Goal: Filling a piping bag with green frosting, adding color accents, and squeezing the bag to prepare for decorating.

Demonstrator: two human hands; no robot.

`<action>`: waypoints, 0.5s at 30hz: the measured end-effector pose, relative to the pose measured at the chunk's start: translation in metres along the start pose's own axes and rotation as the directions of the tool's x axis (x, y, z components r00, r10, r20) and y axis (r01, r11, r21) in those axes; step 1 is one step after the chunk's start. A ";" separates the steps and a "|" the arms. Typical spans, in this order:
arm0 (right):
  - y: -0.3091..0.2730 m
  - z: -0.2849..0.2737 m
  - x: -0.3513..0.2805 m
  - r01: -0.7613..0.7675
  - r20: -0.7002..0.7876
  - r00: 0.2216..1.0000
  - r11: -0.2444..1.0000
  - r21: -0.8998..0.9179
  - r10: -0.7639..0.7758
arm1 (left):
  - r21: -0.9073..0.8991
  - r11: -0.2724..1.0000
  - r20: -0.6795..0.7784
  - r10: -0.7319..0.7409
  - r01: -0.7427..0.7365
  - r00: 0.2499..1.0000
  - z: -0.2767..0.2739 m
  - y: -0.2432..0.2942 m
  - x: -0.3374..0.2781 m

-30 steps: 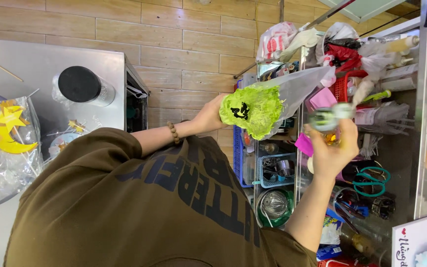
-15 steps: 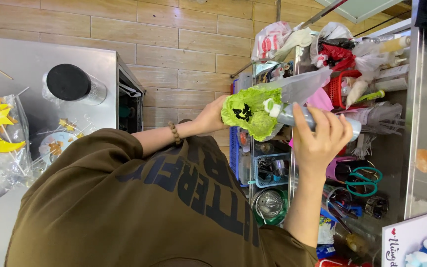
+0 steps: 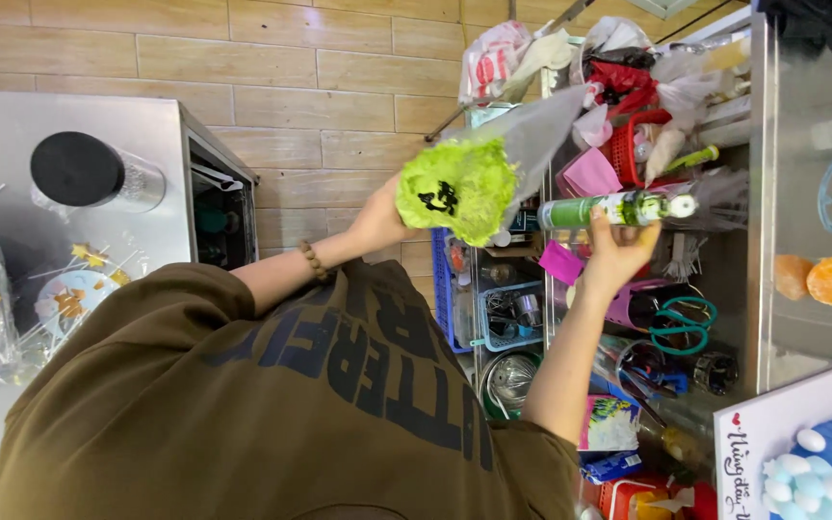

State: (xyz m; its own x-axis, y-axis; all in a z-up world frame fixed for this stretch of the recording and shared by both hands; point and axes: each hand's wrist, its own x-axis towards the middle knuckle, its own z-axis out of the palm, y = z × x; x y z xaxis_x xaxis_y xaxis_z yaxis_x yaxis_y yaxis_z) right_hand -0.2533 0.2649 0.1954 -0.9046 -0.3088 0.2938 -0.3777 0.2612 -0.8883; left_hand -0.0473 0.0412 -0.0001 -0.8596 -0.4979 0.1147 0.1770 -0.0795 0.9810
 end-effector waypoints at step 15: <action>0.250 -0.089 0.090 -0.018 -0.312 0.928 0.813 -0.582 -0.203 | 0.111 0.993 -0.267 0.066 -0.037 0.961 -0.033 -0.014 -0.048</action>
State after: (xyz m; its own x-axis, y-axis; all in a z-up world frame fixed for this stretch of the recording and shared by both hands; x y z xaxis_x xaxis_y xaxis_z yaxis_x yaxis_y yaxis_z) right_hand -0.4467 0.3842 0.0313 -0.8249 -0.0547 0.5626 -0.4058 0.7502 -0.5221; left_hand 0.0069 0.0375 -0.0240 -0.6866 -0.7147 0.1332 0.1549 0.0352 0.9873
